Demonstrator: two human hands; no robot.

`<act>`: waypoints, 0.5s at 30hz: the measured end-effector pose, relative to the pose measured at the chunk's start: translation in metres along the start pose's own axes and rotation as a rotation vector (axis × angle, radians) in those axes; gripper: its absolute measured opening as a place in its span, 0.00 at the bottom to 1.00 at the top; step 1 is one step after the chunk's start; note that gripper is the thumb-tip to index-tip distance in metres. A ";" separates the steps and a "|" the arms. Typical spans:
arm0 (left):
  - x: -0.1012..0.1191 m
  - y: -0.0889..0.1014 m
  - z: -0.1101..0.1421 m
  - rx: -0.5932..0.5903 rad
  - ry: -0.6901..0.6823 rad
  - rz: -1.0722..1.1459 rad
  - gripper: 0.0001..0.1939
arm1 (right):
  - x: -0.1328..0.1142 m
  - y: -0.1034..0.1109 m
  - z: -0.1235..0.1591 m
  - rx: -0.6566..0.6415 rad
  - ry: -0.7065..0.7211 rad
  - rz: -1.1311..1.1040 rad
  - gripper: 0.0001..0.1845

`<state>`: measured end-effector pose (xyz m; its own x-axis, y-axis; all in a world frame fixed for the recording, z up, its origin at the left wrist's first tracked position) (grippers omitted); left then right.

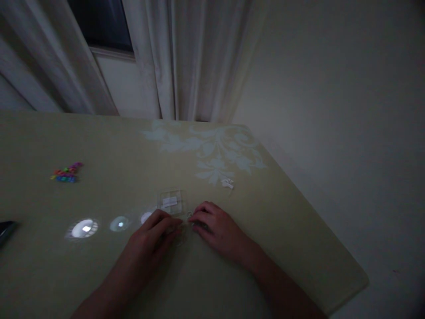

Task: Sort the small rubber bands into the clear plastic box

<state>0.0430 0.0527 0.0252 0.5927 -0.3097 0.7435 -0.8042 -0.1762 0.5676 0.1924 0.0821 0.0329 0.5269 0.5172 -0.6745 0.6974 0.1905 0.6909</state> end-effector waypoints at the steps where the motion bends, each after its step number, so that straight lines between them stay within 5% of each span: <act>1: 0.004 0.000 0.000 -0.027 0.000 0.012 0.10 | 0.002 0.002 -0.001 0.014 -0.011 -0.009 0.09; 4: 0.028 -0.016 0.012 -0.195 -0.064 0.098 0.04 | 0.008 0.011 -0.005 0.062 -0.051 -0.038 0.09; 8: 0.074 -0.064 0.060 -0.414 -0.376 0.235 0.07 | 0.014 0.020 -0.006 0.127 -0.091 0.004 0.10; 12: 0.069 -0.091 0.079 -0.364 -0.465 0.117 0.05 | 0.015 0.011 -0.002 0.049 -0.095 0.058 0.11; 15: 0.049 -0.073 0.056 -0.263 -0.343 0.033 0.07 | 0.009 0.004 0.001 -0.028 -0.066 0.052 0.07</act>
<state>0.1282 -0.0024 0.0005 0.4822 -0.6115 0.6273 -0.7572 0.0693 0.6495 0.2006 0.0867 0.0295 0.5933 0.4712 -0.6527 0.6551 0.1885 0.7316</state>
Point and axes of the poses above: each hand's wrist, its own z-axis away from the middle knuckle, its own y-axis out of the back of the hand, x = y × z, the point moved 10 cm from there along -z, towards the middle knuckle, and after that the axes turned 15 degrees about x, right-handed, at the moved point
